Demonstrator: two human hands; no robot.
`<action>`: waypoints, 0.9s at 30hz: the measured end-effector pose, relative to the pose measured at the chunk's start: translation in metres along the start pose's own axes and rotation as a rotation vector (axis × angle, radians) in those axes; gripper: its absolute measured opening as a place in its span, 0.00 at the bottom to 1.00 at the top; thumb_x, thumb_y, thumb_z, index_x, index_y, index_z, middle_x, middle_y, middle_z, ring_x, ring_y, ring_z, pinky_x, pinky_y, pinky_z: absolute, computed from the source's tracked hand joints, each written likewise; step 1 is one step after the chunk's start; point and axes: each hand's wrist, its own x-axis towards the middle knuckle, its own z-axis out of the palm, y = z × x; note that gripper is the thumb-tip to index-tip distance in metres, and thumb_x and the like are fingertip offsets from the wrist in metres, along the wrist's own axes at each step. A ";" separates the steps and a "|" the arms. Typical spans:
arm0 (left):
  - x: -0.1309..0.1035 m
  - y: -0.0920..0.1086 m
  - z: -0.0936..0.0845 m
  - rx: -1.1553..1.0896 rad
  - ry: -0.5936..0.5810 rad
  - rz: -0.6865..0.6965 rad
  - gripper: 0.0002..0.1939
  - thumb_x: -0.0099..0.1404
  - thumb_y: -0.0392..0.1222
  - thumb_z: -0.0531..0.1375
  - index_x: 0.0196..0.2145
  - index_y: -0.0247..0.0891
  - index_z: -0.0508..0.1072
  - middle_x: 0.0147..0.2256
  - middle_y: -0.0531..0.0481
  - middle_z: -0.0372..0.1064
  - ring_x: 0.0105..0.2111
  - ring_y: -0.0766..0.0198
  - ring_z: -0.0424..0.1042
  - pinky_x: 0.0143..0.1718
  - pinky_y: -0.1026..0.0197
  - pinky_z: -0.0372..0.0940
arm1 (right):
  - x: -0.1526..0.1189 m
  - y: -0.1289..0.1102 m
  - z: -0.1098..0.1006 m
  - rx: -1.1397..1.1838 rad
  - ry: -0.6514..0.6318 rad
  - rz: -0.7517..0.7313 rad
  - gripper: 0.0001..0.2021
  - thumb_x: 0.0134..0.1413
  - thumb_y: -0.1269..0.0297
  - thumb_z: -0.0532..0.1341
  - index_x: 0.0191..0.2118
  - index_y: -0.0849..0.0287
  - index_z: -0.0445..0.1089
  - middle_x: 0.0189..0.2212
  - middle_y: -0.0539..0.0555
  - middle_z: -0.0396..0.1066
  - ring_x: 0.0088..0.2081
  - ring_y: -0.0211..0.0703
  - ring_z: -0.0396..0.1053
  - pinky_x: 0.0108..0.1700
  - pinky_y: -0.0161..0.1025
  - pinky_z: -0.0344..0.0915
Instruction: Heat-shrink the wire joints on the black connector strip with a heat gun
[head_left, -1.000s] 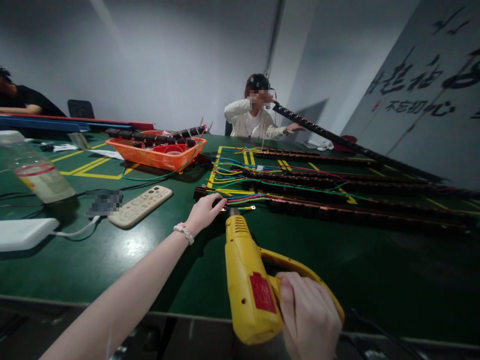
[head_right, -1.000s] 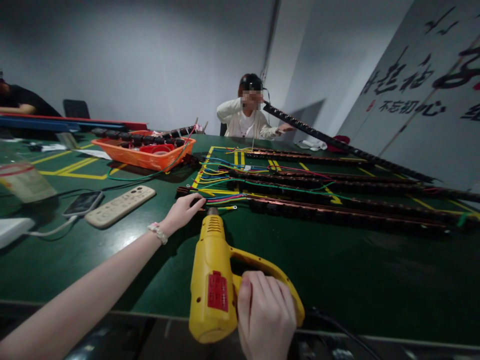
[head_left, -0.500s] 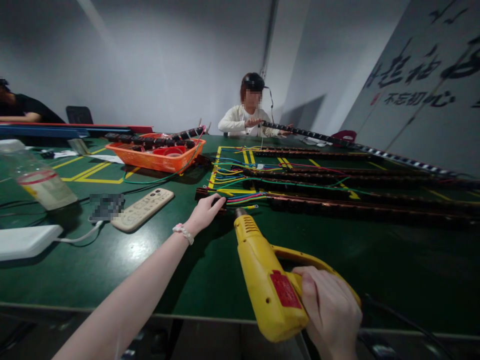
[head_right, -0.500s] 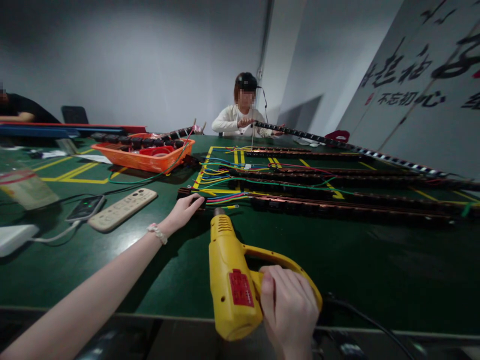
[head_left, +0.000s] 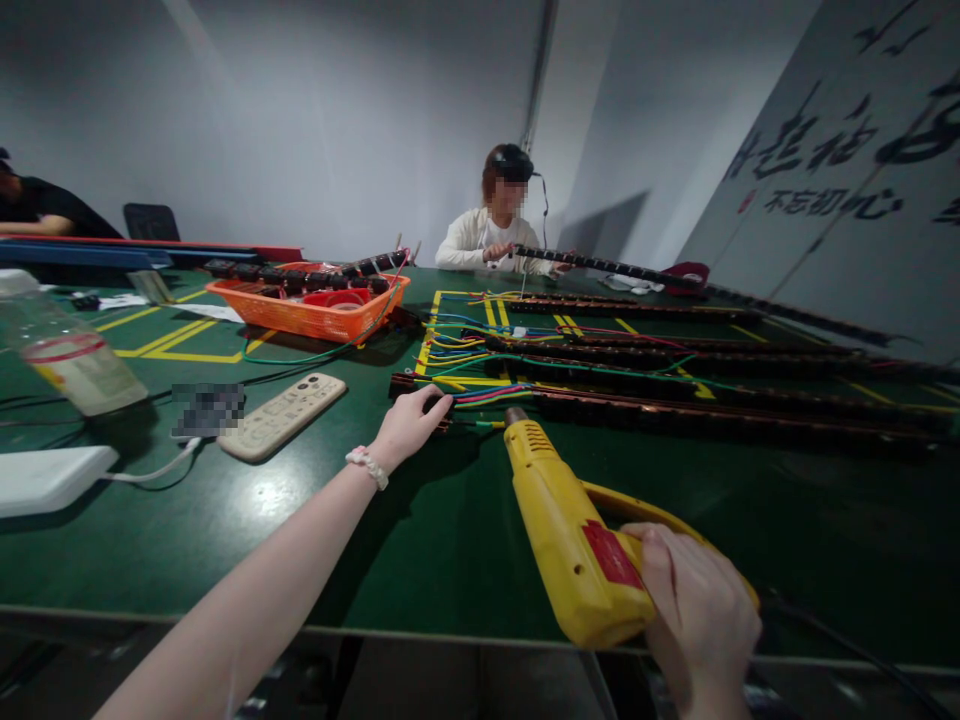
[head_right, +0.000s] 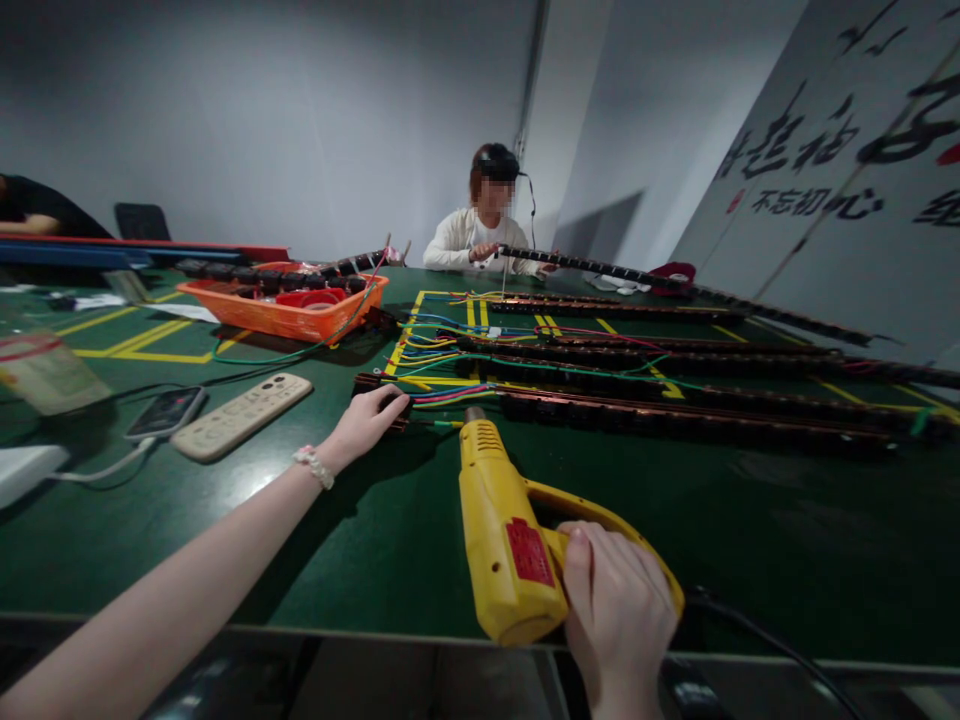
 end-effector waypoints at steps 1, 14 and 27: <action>-0.001 0.001 -0.001 0.030 0.020 -0.013 0.20 0.64 0.57 0.49 0.39 0.40 0.71 0.31 0.50 0.70 0.31 0.64 0.68 0.31 0.65 0.56 | 0.000 0.003 0.000 -0.012 -0.003 -0.027 0.22 0.63 0.61 0.43 0.31 0.61 0.72 0.29 0.50 0.71 0.33 0.32 0.65 0.40 0.33 0.55; -0.001 0.010 -0.019 0.388 0.082 -0.045 0.25 0.68 0.55 0.40 0.36 0.40 0.71 0.38 0.46 0.70 0.39 0.58 0.69 0.34 0.63 0.57 | 0.001 0.005 0.001 -0.050 0.005 -0.091 0.20 0.63 0.63 0.44 0.30 0.60 0.72 0.29 0.48 0.71 0.32 0.31 0.66 0.40 0.32 0.55; 0.000 -0.008 -0.027 0.241 -0.317 0.382 0.24 0.58 0.60 0.58 0.42 0.38 0.72 0.39 0.46 0.65 0.39 0.63 0.66 0.40 0.63 0.62 | 0.003 0.007 0.002 -0.082 0.058 -0.185 0.18 0.61 0.66 0.46 0.30 0.60 0.72 0.28 0.48 0.72 0.31 0.31 0.66 0.39 0.31 0.56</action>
